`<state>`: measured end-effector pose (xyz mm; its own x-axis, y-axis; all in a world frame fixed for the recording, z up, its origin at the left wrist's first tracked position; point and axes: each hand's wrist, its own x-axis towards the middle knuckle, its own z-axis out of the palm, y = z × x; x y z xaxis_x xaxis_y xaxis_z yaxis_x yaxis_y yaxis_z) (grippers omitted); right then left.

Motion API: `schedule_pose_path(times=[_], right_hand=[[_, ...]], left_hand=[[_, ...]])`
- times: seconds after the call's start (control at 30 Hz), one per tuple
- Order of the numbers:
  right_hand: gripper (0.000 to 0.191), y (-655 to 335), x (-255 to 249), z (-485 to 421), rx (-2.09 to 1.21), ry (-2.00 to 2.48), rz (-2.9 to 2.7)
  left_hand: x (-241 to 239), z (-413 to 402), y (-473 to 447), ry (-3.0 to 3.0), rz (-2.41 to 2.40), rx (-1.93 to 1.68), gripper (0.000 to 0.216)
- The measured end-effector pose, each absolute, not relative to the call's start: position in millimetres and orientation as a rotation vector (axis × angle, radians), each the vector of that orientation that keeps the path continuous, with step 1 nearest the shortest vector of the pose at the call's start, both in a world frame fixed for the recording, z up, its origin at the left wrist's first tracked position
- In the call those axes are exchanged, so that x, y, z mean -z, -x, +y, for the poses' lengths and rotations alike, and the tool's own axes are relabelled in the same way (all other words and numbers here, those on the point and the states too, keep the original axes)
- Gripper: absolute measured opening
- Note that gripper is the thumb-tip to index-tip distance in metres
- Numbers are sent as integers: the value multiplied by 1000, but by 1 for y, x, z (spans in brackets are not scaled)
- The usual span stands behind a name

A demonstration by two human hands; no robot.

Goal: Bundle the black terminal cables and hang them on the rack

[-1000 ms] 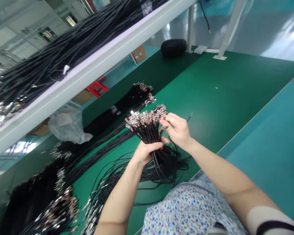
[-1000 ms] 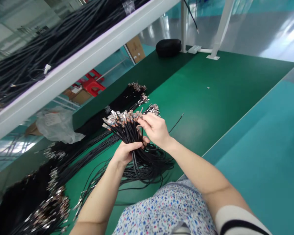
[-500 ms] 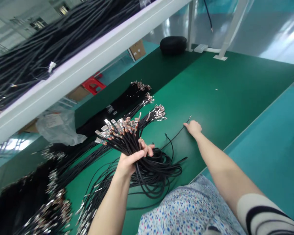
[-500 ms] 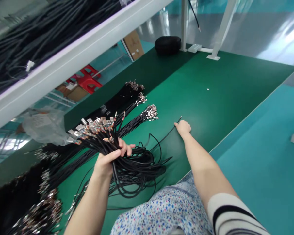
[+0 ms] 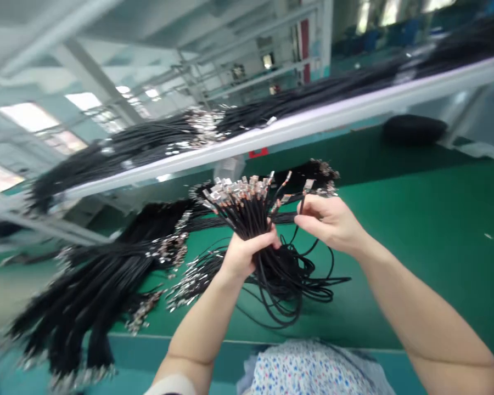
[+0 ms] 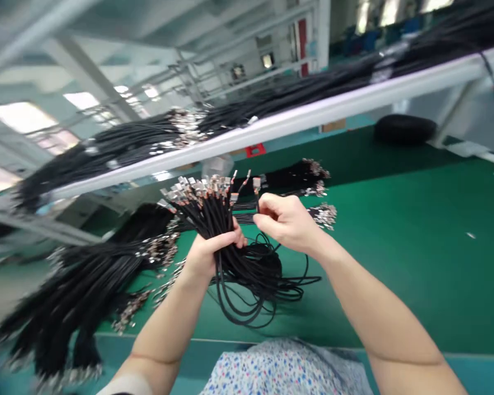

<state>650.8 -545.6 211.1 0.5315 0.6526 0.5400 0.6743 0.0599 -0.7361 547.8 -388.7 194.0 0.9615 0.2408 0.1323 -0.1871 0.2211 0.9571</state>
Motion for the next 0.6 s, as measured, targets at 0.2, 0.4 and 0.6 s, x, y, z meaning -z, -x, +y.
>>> schedule_pose_path(times=[0.2,0.4,0.6], right_hand=[[18,-589,-277,-498,35,1469,-1654],[23,-562,-309,-495,21,1216,-1706],[75,-548,-263,-481,-672,714,-1837]], left_hand=[[-234,-392,-487,-1297,157,-579,22],[-299,-421,-416,-1492,226,-979,10],[-407,-452,-360,-1732,268,-1493,46]])
